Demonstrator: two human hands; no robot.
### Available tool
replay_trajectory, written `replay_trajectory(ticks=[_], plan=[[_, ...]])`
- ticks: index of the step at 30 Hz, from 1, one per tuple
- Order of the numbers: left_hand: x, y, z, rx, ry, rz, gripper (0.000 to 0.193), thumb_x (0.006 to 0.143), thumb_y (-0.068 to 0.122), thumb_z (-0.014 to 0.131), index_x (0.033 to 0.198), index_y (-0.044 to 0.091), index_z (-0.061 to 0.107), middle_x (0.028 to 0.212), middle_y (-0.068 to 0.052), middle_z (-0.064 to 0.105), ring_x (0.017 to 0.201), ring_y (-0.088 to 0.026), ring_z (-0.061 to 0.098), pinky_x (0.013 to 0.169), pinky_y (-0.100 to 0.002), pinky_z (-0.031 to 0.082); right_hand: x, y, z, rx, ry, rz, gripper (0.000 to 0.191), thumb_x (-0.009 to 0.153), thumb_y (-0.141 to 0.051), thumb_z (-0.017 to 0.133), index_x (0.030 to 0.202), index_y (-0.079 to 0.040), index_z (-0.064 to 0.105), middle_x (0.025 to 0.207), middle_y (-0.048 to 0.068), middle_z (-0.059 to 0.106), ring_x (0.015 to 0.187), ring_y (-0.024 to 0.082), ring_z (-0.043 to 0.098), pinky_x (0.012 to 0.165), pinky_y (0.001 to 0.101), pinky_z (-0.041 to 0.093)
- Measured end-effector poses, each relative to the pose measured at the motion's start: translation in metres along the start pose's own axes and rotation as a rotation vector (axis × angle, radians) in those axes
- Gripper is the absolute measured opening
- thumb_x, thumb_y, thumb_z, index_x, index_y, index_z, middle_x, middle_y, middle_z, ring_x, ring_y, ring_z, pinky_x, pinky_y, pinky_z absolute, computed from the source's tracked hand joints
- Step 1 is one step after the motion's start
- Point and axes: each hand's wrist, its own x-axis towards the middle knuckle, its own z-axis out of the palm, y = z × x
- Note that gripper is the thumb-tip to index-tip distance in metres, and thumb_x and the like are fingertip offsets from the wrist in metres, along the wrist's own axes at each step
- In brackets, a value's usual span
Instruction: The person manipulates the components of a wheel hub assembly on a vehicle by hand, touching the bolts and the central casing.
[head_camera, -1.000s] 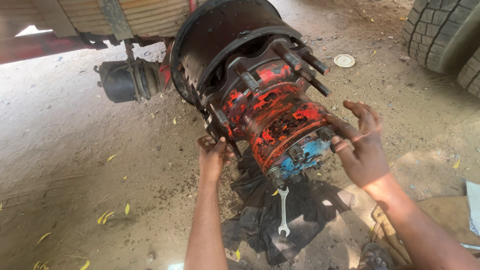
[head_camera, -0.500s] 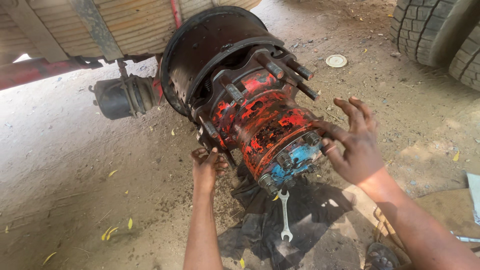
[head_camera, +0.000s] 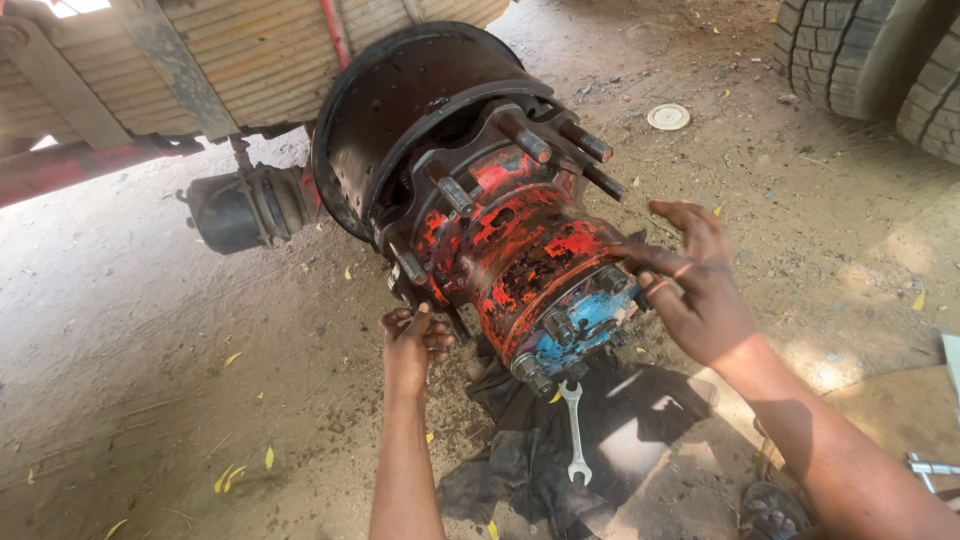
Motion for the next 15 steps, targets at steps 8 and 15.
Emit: replay_trajectory(ticks=[8,15], plan=[[0.001,0.000,0.000,0.010,0.008,-0.016,0.028,0.099,0.024,0.060,0.115,0.011,0.041,0.077,-0.009,0.067,0.061,-0.017,0.067,0.053,-0.029,0.054,0.006,-0.016,-0.005,-0.232,0.024,-0.069,0.039,0.082,-0.023,0.061,0.118,-0.022,0.078,0.154,0.024,0.043,0.147,0.046,0.027,0.120,0.0646,0.021],[0.005,-0.003,-0.001,-0.012,-0.010,0.001,0.028,0.099,0.024,0.060,0.114,0.010,0.041,0.077,-0.009,0.067,0.060,-0.017,0.068,0.052,-0.030,0.054,0.012,-0.040,-0.003,-0.215,0.031,-0.137,0.028,0.075,-0.024,0.068,0.100,-0.019,0.080,0.151,0.020,0.045,0.146,0.044,0.028,0.122,0.0646,0.020]])
